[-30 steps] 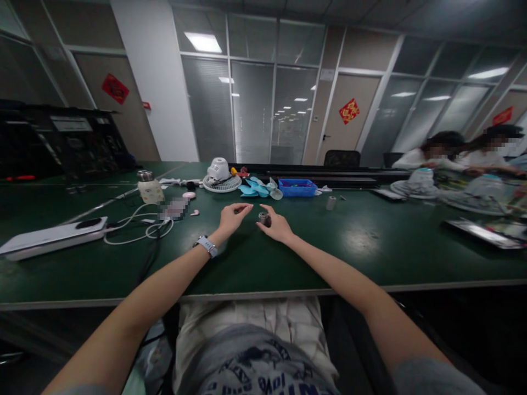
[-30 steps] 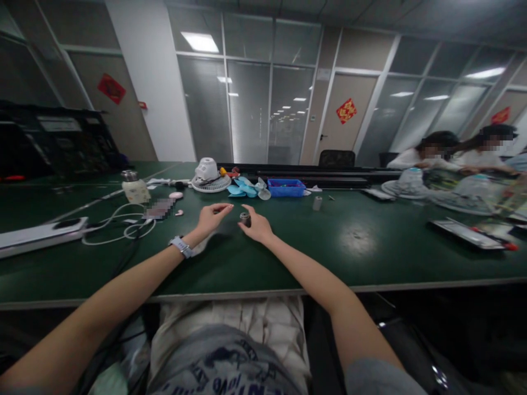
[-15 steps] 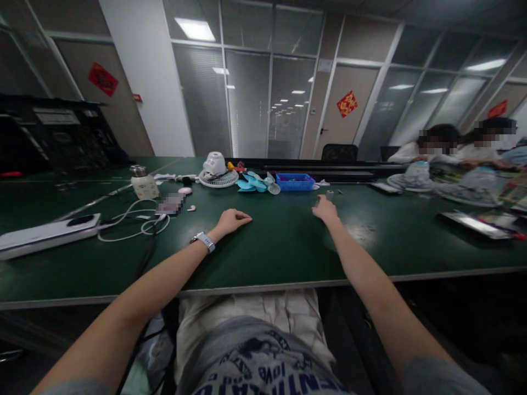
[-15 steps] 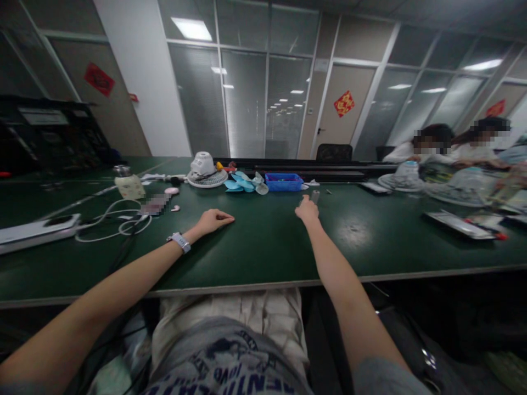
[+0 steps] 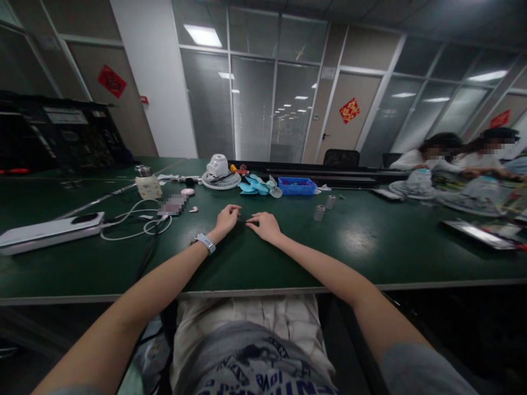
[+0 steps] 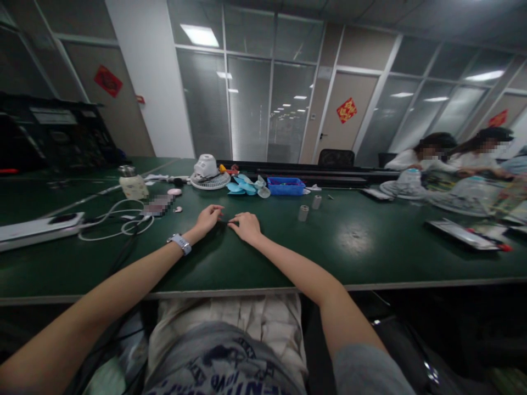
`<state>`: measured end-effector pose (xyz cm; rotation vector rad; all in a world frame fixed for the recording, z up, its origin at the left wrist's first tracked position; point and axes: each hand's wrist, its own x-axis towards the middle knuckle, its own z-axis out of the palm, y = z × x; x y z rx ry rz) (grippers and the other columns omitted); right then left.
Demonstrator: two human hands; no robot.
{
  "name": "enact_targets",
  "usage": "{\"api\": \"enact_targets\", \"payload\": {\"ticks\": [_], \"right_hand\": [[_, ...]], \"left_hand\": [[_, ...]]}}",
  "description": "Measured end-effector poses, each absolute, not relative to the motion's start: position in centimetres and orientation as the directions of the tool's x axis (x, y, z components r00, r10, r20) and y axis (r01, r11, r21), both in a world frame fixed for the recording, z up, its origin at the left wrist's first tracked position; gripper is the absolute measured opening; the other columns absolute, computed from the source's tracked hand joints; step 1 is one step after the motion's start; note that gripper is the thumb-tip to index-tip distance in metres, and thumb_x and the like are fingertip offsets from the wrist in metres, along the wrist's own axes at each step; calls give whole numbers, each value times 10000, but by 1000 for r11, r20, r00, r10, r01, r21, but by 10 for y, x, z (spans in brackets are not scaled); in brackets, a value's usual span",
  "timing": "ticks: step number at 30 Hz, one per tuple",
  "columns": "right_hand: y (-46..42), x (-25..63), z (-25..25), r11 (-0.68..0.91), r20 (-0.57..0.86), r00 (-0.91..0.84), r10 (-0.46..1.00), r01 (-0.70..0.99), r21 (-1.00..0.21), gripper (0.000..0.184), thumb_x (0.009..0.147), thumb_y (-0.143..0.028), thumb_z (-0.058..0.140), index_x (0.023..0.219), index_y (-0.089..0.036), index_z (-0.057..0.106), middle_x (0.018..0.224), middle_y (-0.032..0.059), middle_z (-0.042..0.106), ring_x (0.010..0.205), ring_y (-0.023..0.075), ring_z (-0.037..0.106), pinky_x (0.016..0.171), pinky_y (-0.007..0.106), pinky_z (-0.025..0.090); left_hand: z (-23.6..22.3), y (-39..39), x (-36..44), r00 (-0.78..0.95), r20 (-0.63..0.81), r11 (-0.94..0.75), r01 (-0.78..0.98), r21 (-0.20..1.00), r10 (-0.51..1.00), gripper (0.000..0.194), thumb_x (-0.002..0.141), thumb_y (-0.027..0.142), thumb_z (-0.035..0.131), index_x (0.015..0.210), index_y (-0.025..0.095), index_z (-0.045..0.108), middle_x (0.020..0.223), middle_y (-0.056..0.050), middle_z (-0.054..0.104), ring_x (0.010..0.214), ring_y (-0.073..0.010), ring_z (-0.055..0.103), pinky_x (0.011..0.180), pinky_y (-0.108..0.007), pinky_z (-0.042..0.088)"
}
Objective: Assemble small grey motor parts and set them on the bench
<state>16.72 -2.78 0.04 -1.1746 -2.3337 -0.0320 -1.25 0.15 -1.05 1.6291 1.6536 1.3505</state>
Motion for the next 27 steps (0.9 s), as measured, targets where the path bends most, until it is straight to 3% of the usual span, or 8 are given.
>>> {"api": "enact_targets", "payload": {"ticks": [3, 7, 10, 13, 15, 21, 27], "right_hand": [[-26, 177, 11, 607, 476, -462, 748, 766, -211, 169, 899, -354, 625, 943, -272, 765, 1075, 30, 718, 1029, 228, 624, 893, 363, 463], [-24, 231, 46, 498, 601, -327, 729, 856, -138, 205, 930, -307, 570, 964, -230, 757, 1095, 70, 706, 1058, 247, 596, 941, 392, 410], [-19, 291, 68, 263, 671, -76, 738, 947, -182, 247, 940, -308, 538, 1027, -209, 747, 1094, 101, 707, 1066, 268, 598, 955, 410, 399], [-11, 342, 75, -21, 578, 182, 796, 961, -274, 266, 908, -367, 584, 1030, -209, 759, 1000, 127, 727, 967, 289, 647, 858, 396, 458], [-7, 362, 74, -115, 503, 266, 822, 943, -311, 267, 883, -399, 614, 1021, -228, 766, 966, 123, 732, 925, 286, 666, 790, 368, 487], [-2, 370, 64, -152, 420, 296, 858, 927, -342, 213, 839, -398, 674, 972, -268, 779, 940, 98, 732, 889, 254, 678, 746, 328, 517], [1, 369, 63, -184, 387, 325, 863, 915, -359, 186, 825, -391, 694, 942, -277, 782, 953, 110, 722, 898, 262, 676, 776, 359, 526]], "left_hand": [[-7, -3, -10, -196, 302, -176, 485, 857, 933, 292, 846, 242, 458, 1037, 169, 665, 901, -69, 724, 754, -166, 667, 710, -261, 500], [-3, -7, -9, -194, 270, -150, 476, 866, 943, 298, 836, 225, 445, 1024, 172, 669, 917, -67, 724, 757, -164, 661, 692, -253, 500], [-3, -7, -8, -163, 280, -168, 493, 854, 946, 293, 825, 215, 427, 945, 179, 692, 907, -57, 725, 745, -162, 656, 683, -250, 496], [-5, -4, -9, -131, 306, -204, 501, 841, 943, 311, 825, 207, 385, 848, 176, 693, 858, -52, 723, 722, -157, 651, 681, -247, 492], [-7, -2, -9, -127, 313, -214, 491, 844, 941, 322, 818, 201, 364, 803, 177, 684, 820, -48, 720, 722, -157, 652, 681, -244, 492], [-10, 2, -10, -99, 319, -234, 484, 843, 943, 295, 779, 202, 381, 763, 186, 675, 794, -46, 717, 735, -163, 657, 692, -250, 500], [-10, 2, -11, -81, 316, -240, 483, 842, 945, 293, 782, 210, 385, 771, 184, 677, 801, -52, 714, 742, -163, 659, 693, -251, 498]]}}
